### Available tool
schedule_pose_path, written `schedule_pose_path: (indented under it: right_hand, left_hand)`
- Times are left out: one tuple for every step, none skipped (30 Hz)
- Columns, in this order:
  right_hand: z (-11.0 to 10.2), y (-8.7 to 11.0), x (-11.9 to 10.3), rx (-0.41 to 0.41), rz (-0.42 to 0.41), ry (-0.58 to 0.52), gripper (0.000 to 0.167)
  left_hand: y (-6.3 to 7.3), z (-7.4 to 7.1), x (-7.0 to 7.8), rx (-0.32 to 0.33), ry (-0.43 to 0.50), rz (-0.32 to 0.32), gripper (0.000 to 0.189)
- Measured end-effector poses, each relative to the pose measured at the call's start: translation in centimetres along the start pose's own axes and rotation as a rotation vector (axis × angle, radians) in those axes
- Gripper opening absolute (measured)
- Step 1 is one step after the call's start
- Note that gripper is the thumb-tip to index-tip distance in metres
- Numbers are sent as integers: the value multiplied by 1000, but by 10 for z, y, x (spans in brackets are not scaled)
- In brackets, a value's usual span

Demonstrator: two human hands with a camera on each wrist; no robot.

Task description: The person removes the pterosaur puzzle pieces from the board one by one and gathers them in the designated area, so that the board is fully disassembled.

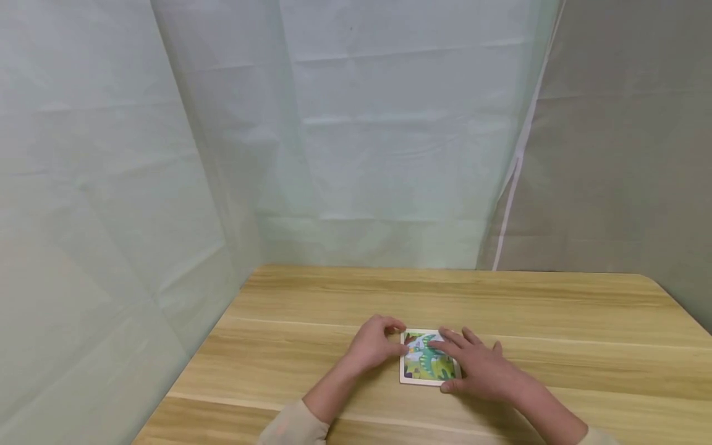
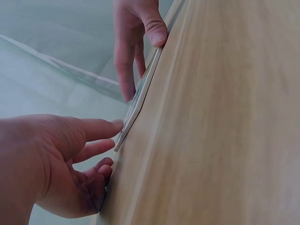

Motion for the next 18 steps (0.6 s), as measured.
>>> schedule_pose_path:
  right_hand:
    - [0,0,0,-3,-2,8,78]
    - [0,0,-1,-8,-3,16,78]
    - [0,0,-1,-13,-3,25,78]
    - [1,0,-1,-19,-1,29,78]
    - [1,0,0,-23,1,34,78]
    - [2,-1,0,-28,5,38,78]
    - [2,-1,0,-31,7,41,78]
    - [2,-1,0,-32,9,42,78]
    - [3,-1,0,-32,12,42,78]
    - [3,-1,0,-32,14,42,78]
    - [3,-1,0,-31,15,43,78]
    - [3,-1,-1,-30,16,44,77]
    - [3,0,-1,-28,15,45,77]
    - [3,0,-1,-27,14,48,77]
    - [3,0,-2,-27,13,49,77]
    - [3,0,-2,-27,13,52,76]
    - [3,0,-2,-27,12,54,76]
    - [3,0,-2,-26,11,56,76]
  left_hand:
    - [0,0,0,5,-8,3,37]
    - [-1,0,0,10,-14,6,36]
    - [-1,1,0,14,-19,7,35]
    - [-1,1,0,17,-23,6,34]
    - [-1,1,0,19,-24,2,33]
    - [-1,1,1,22,-27,2,32]
    - [-1,1,2,24,-32,-2,31]
    - [-1,1,2,26,-35,-6,30]
    - [-1,1,2,26,-38,-10,29]
    - [0,2,3,26,-40,-14,29]
    - [0,2,3,27,-42,-19,28]
    - [0,2,4,30,-43,-23,27]
    - [0,2,4,31,-46,-29,26]
    - [0,2,4,34,-46,-36,25]
    - [-1,2,4,36,-46,-41,25]
    - [-1,2,4,39,-45,-46,24]
    - [-1,2,4,42,-44,-51,23]
    - [-1,1,4,44,-41,-55,23]
Point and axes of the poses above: each hand's wrist, its own y-axis away from the middle knuckle, its own z-axis out of the palm, x = y × z, the point moved 4 cm from there along -y, towards the middle knuckle, and after that the axes turned 11 degrees about -z, right-handed, at the moved point
